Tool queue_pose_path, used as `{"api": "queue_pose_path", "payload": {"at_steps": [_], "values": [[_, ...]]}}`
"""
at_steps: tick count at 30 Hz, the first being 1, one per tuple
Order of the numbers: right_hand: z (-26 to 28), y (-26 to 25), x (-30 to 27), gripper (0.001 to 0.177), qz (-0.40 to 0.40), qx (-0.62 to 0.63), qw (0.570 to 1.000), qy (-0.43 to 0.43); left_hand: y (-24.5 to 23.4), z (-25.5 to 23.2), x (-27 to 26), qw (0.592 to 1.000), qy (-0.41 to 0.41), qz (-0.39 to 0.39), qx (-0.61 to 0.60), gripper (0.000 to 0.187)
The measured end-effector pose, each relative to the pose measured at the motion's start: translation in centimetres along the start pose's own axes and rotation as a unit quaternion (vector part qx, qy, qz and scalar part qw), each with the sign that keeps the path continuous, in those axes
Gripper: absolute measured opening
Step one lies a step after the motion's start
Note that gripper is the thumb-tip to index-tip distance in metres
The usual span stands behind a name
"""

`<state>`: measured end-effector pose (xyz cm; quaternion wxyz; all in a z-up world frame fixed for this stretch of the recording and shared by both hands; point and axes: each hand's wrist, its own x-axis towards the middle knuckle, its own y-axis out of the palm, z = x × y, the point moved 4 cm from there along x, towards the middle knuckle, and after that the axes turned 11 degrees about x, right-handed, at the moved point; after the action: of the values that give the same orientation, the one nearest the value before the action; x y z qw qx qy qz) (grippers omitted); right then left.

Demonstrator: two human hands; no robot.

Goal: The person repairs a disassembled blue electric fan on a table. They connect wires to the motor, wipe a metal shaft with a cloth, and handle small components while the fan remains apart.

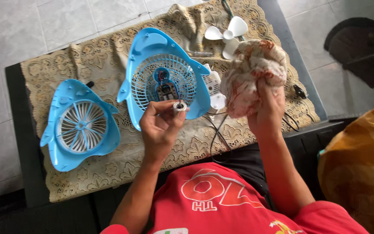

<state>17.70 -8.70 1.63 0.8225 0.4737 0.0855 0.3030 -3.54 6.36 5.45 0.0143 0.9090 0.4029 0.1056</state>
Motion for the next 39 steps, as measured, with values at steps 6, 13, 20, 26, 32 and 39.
{"api": "queue_pose_path", "payload": {"at_steps": [6,13,20,26,32,39], "values": [[-3.8,0.8,-4.4,0.05,-0.058,-0.115,0.991,0.047,0.5,3.0,-0.1,0.989,-0.088,-0.001,-0.121,0.03],[-4.7,7.5,-8.8,0.027,0.17,-0.512,0.824,-0.172,1.4,6.3,-0.9,0.992,-0.1,-0.006,-0.081,0.027],[-5.0,5.6,-2.8,0.015,-0.002,-0.354,0.934,-0.05,3.2,6.4,-2.4,0.997,-0.012,0.046,-0.064,0.028],[-4.9,5.7,-4.0,0.01,0.016,-0.393,0.913,-0.111,3.9,6.8,-1.4,0.999,-0.004,-0.007,-0.044,0.027],[-6.4,6.3,-7.4,0.023,0.052,-0.313,0.943,-0.103,3.5,6.3,0.1,0.996,0.007,-0.026,-0.081,0.024],[-4.9,4.0,-3.6,0.012,-0.025,-0.403,0.905,-0.132,5.3,6.3,-2.2,0.991,-0.006,0.035,-0.126,0.025]]}}
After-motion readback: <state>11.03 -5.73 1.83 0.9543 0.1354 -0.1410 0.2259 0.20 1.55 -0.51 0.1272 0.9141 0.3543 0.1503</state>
